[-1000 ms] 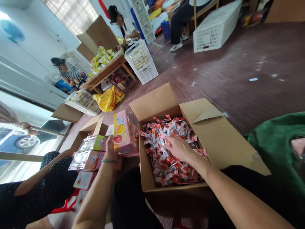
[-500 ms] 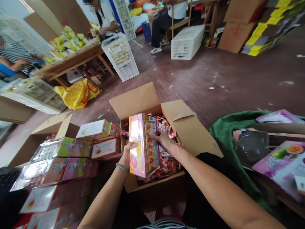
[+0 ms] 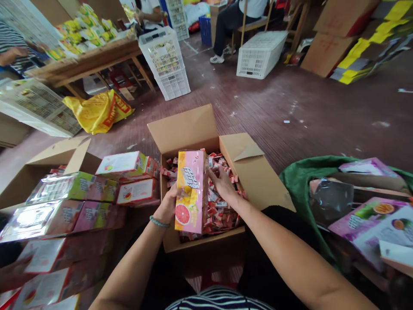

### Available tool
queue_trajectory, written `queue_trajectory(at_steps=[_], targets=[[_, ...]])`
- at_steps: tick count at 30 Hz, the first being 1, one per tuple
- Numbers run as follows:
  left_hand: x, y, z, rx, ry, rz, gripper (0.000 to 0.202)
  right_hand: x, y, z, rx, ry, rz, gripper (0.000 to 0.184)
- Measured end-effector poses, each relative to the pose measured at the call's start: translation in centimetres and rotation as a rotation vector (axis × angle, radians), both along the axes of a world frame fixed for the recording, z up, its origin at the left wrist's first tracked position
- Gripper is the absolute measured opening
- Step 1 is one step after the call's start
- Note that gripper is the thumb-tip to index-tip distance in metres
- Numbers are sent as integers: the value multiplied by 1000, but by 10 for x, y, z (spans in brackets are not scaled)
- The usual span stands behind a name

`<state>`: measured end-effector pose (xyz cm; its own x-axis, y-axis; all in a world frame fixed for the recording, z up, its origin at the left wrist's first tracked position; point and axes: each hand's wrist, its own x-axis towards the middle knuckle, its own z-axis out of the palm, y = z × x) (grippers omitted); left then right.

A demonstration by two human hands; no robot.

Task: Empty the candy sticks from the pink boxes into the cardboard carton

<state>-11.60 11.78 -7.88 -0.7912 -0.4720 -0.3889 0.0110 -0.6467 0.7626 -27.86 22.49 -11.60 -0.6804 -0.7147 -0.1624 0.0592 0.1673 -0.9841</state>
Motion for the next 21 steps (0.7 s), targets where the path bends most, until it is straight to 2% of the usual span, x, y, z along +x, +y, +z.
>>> queue_trajectory(at_steps=[2, 4, 7, 9, 12, 14, 16, 19, 21], targets=[[-3, -2, -2, -73, -34, 18, 104, 1, 4, 8, -36, 399, -118, 51], [-5, -5, -6, -135, -103, 42, 115, 6, 9, 14, -122, 738, -106, 37], [-5, -9, -11, -178, -186, 89, 120, 17, 14, 18, -214, 1120, 120, 26], [-4, -11, -14, -196, -224, 129, 120, 24, 16, 17, -186, 1291, 306, 24], [-2, -13, -17, -278, -286, 140, 114, 30, 16, 15, -37, 1383, 544, 30], [0, -14, -19, -353, -334, 125, 108, 33, 14, 15, 58, 1367, 664, 37], [0, -15, -20, -393, -359, 104, 102, 36, 13, 16, 109, 1335, 755, 36], [1, -20, -22, -320, -301, 73, 94, 37, 13, 19, 97, 1279, 832, 27], [3, -26, -23, -190, -244, 39, 78, 33, 17, 23, 25, 1236, 815, 32]])
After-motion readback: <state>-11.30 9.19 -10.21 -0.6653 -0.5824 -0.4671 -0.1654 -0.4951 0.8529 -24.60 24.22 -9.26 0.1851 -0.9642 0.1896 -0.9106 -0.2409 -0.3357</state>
